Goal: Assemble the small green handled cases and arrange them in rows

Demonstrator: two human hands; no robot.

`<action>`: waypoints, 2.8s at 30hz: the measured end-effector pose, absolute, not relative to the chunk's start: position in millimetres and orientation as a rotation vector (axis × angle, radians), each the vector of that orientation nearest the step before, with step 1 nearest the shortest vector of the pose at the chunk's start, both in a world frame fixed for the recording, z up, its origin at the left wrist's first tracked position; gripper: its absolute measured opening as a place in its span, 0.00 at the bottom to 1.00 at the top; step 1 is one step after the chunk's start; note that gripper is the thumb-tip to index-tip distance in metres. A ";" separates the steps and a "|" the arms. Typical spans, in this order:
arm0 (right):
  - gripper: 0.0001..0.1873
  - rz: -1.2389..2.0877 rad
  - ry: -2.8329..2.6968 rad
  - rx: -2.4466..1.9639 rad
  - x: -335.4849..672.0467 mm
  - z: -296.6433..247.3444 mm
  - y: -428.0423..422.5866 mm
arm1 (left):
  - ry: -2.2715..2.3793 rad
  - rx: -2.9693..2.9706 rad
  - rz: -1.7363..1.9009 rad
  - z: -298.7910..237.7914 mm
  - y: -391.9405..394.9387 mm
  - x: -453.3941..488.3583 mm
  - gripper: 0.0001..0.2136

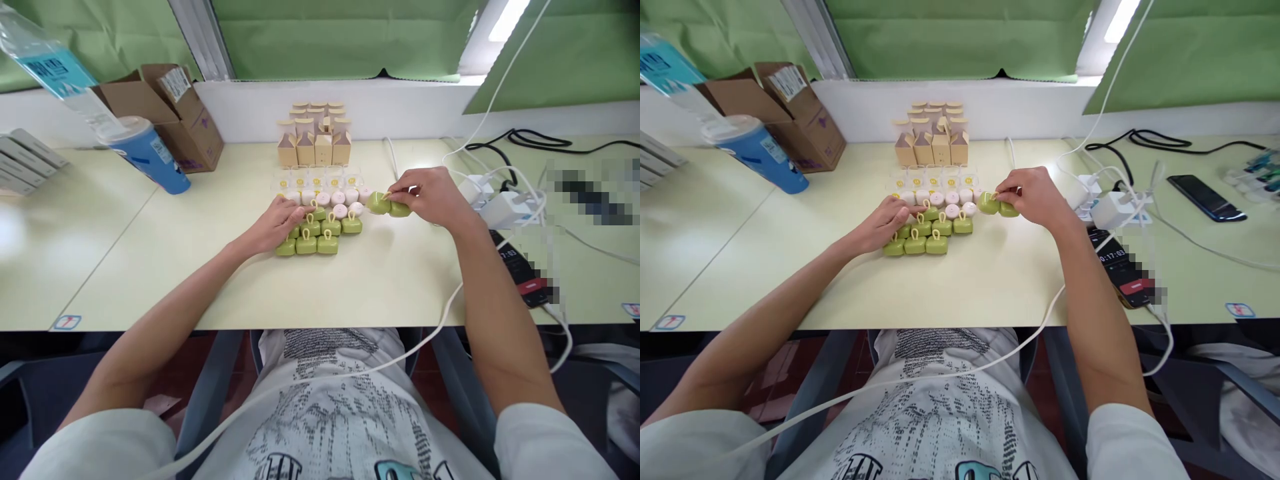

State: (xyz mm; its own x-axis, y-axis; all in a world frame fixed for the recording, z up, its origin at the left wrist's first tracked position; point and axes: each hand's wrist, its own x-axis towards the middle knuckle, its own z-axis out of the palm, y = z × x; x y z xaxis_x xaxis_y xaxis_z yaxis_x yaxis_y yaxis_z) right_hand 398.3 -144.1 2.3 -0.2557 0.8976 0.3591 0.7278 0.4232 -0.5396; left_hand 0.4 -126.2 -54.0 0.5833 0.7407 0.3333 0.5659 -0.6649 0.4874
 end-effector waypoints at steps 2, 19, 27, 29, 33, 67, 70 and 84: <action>0.13 0.357 -2.045 -1.350 397.2 3.5 -145.3 | 1.055 2.475 0.711 -50.3 -128.8 1.8 0.45; 0.18 0.488 -1.824 -1.106 383.6 0.7 -148.5 | 1.153 2.411 0.576 -42.3 -140.4 8.9 0.54; 0.13 0.468 -1.843 -1.109 384.6 -2.0 -147.2 | 1.093 2.407 0.591 -36.7 -143.5 12.8 0.55; 0.13 0.471 -1.842 -1.103 384.8 -2.9 -147.6 | 1.070 2.397 0.583 -35.9 -146.4 15.0 0.54; 0.14 0.501 -1.829 -1.093 383.1 -3.5 -150.0 | 1.064 2.378 0.544 -37.4 -149.1 16.2 0.53; 0.25 0.990 -2.103 -1.080 215.2 11.7 -65.7 | 1.275 1.761 1.049 -53.5 -106.7 -41.3 0.33; 0.21 0.970 -2.128 -1.141 214.8 6.3 -65.7 | 1.251 1.706 1.040 -55.7 -107.2 -39.5 0.35; 0.04 0.511 -2.347 -1.133 214.1 -0.4 -69.8 | 1.501 1.903 0.960 -57.8 -113.6 -29.6 0.25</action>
